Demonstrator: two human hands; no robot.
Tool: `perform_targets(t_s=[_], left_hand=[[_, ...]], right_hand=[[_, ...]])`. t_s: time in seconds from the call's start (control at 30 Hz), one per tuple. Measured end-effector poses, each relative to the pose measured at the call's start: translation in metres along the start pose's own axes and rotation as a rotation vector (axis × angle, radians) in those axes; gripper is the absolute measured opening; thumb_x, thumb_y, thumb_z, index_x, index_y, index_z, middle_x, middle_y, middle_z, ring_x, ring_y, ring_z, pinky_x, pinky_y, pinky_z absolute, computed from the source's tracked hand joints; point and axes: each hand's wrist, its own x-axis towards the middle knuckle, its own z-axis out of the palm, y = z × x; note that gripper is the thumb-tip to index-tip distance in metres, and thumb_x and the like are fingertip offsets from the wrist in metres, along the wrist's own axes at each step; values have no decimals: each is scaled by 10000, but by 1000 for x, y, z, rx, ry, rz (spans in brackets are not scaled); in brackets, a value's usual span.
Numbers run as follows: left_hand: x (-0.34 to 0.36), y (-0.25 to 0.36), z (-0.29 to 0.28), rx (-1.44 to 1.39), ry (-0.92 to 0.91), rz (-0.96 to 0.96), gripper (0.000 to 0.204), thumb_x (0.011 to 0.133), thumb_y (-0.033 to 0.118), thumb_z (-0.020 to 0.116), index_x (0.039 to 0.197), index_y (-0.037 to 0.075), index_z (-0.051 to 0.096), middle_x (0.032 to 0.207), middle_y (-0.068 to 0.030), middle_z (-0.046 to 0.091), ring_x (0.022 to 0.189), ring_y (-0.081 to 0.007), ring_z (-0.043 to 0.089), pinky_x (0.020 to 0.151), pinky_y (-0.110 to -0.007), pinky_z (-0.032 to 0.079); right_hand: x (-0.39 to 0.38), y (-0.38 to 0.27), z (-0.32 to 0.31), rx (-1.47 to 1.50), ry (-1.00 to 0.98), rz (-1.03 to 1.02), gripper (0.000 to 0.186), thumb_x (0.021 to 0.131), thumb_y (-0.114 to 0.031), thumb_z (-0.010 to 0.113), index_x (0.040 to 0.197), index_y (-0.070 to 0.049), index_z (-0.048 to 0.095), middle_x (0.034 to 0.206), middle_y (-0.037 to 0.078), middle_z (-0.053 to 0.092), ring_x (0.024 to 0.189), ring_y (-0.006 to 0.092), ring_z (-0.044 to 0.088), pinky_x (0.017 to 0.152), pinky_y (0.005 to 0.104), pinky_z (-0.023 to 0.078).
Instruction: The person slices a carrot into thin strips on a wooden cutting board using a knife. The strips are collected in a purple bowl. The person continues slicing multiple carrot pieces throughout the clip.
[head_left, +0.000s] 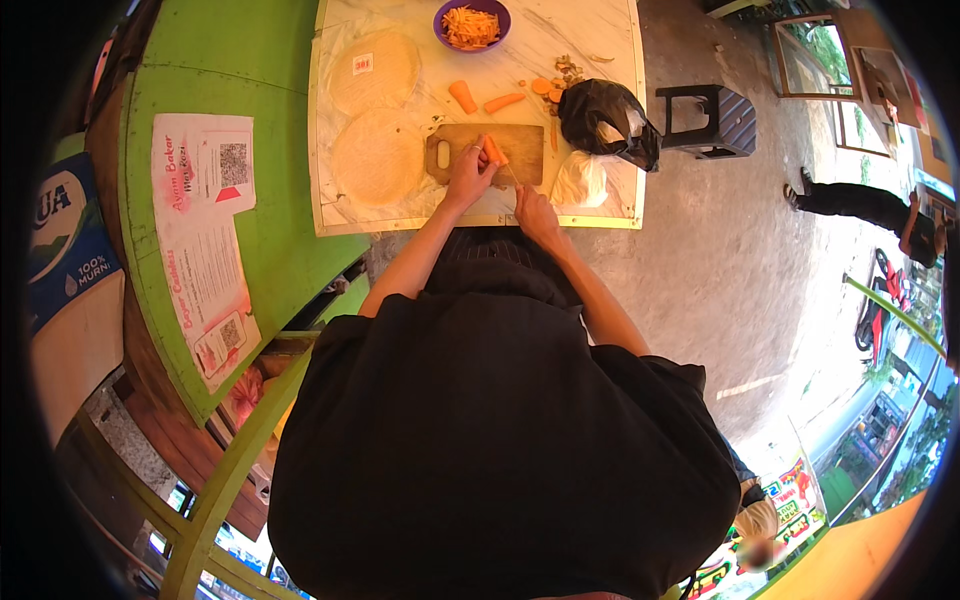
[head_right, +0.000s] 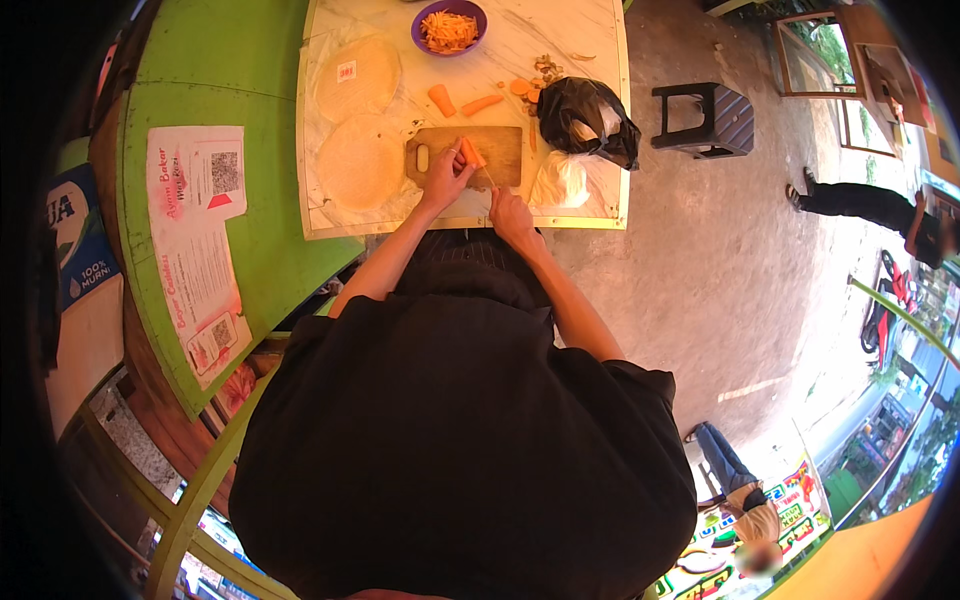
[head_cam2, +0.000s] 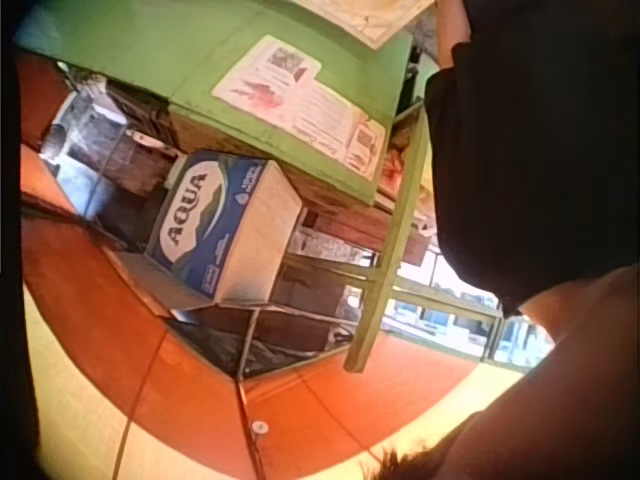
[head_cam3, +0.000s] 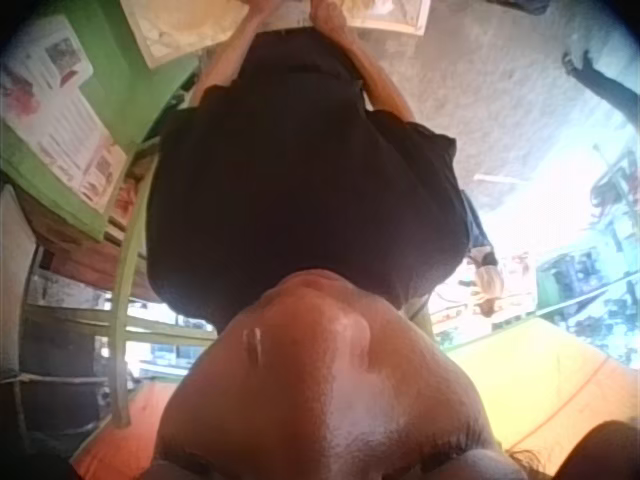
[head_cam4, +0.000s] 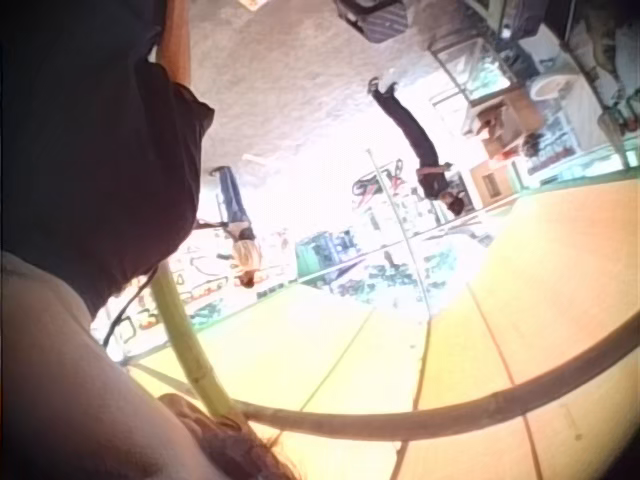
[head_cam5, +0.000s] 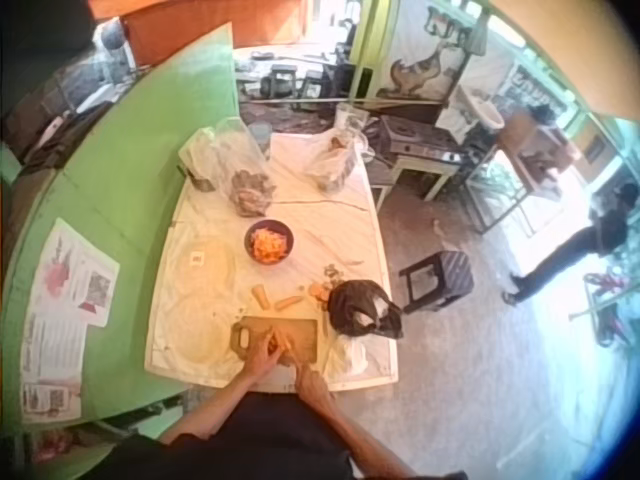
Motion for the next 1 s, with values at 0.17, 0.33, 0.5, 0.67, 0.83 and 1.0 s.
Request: perform_targets(t_s=[0.17, 0.33, 0.5, 0.67, 0.83, 1.0], left_hand=[[-1, -2, 3, -13, 9, 10, 710, 943, 200, 732, 1543, -31, 432, 977, -83, 559, 809, -178, 577, 738, -306, 524], [0, -2, 3, -40, 16, 24, 706, 911, 142, 734, 1524, -56, 444, 961, -109, 559, 819, -215, 577, 756, -327, 519], [0, -1, 3, -30, 13, 12, 710, 895, 125, 732, 1517, -69, 447, 960, -128, 563, 837, -235, 582, 771, -340, 517], [0, 1, 2, -46, 9, 0, 708, 920, 157, 726, 1524, -68, 435, 968, -125, 560, 848, -235, 580, 778, -342, 516], [-2, 1, 3, -17, -21, -31, 716, 971, 208, 718, 1565, -27, 394, 994, -87, 542, 840, -192, 562, 773, -306, 519], [-1, 4, 1, -13, -35, -14, 726, 977, 207, 715, 1575, -26, 375, 993, -90, 540, 839, -192, 561, 769, -304, 518]], right_hand=[[7, 3, -11, 34, -13, -38, 311, 1039, -149, 557, 814, 62, 601, 655, 232, 548, 550, 386, 614, 454, 472, 483], [17, 13, -8, 17, -153, -41, 230, 1024, -119, 550, 881, 50, 614, 675, 168, 557, 551, 321, 613, 447, 419, 480], [25, 10, -28, -70, -216, -105, 243, 1032, -125, 527, 905, 62, 619, 689, 180, 575, 545, 337, 627, 464, 424, 510], [18, 12, -19, 115, -237, 50, 318, 1073, -156, 471, 894, 70, 605, 700, 223, 596, 582, 420, 659, 490, 480, 546], [1, 19, 2, 145, -136, 64, 299, 1079, -212, 483, 931, 30, 575, 689, 240, 625, 582, 413, 663, 483, 493, 537], [-2, 20, 18, 173, -153, 199, 330, 1084, -273, 494, 924, 6, 565, 646, 244, 636, 559, 413, 663, 478, 496, 535]])
